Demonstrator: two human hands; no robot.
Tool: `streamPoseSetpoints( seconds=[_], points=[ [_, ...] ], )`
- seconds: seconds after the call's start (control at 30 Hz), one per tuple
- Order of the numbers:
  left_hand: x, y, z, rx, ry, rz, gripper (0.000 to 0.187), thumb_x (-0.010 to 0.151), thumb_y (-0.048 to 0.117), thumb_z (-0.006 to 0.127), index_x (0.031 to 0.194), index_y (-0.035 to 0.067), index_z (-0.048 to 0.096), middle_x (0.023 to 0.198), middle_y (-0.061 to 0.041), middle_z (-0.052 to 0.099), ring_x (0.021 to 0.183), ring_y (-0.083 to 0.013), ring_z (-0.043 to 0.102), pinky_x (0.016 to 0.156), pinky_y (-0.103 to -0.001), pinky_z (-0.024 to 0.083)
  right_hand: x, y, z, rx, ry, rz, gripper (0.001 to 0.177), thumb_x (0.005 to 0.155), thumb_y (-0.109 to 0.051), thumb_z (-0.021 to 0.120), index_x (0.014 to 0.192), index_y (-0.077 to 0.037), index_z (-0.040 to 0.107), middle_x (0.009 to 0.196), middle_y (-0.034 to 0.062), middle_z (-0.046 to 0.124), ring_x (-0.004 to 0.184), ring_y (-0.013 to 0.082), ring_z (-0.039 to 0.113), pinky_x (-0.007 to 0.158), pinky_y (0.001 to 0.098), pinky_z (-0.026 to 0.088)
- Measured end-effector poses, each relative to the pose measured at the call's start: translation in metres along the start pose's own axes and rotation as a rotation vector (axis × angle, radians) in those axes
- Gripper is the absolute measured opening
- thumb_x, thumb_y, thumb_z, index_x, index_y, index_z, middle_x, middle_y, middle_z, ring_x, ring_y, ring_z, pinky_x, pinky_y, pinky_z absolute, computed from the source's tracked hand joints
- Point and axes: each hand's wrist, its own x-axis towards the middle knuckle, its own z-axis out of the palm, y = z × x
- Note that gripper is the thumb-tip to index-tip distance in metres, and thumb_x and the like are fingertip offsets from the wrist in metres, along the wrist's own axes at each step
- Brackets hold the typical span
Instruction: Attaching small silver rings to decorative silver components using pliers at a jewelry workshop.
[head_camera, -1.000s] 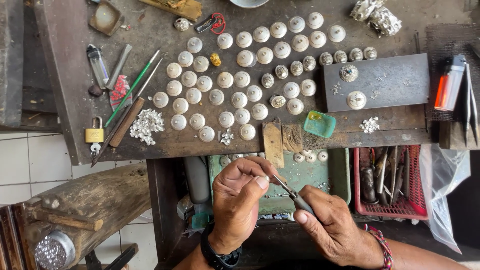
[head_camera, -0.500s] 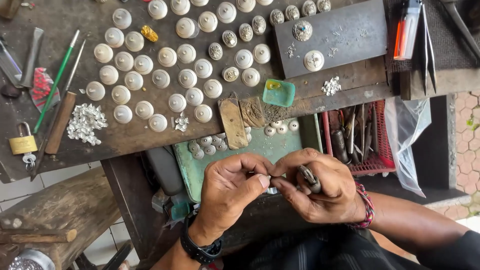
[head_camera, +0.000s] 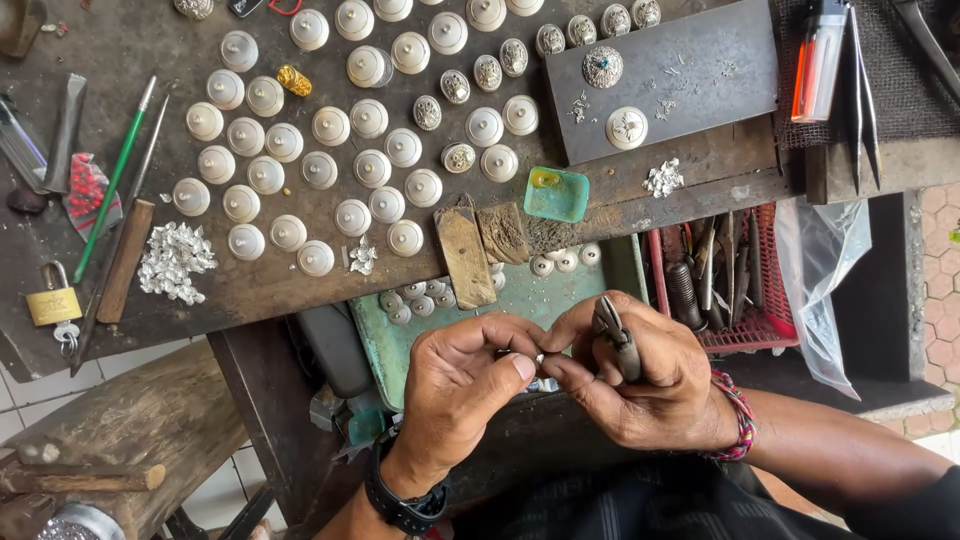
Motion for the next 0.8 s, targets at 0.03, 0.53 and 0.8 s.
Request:
streamPoseSetpoints(
  seconds=[0.03,0.53,0.8],
  points=[
    [0.0,0.0,0.0,0.0,-0.001,-0.001,0.007,0.075,0.009,0.056,0.075,0.003,0.06,0.084,-0.011,0.061,0.076,-0.016,0.056,0.067,-0.027,0.046,0.001,0.0,0.0,0.0,0.002,0.001,0.017,0.076,-0.005,0.062,0.08,-0.002,0.046,0.079,0.0076,0.06,0.049,0.0114,0.045,0.046,0.0206,0.039],
    [0.009,-0.001,0.014,0.47,0.091,0.193,0.009,0.068,0.001,0.06,0.075,0.006,0.063,0.073,-0.002,0.066,0.066,-0.0094,0.062,0.06,-0.019,0.053,0.018,0.007,-0.021,-0.037,0.061,-0.128,0.016,0.079,-0.002,0.051,0.067,-0.001,0.041,0.073,0.0111,0.055,0.06,0.0208,0.056,0.052,0.0263,0.047],
    [0.008,-0.021,0.019,0.803,0.281,0.257,0.012,0.068,0.021,0.065,0.078,0.015,0.067,0.065,0.004,0.066,0.052,-0.0069,0.059,0.051,-0.018,0.053,0.036,0.035,-0.058,-0.558,0.288,0.029,0.004,0.079,0.003,0.053,0.078,0.002,0.049,0.074,0.0096,0.054,0.062,0.0202,0.053,0.056,0.0282,0.044]
  ],
)
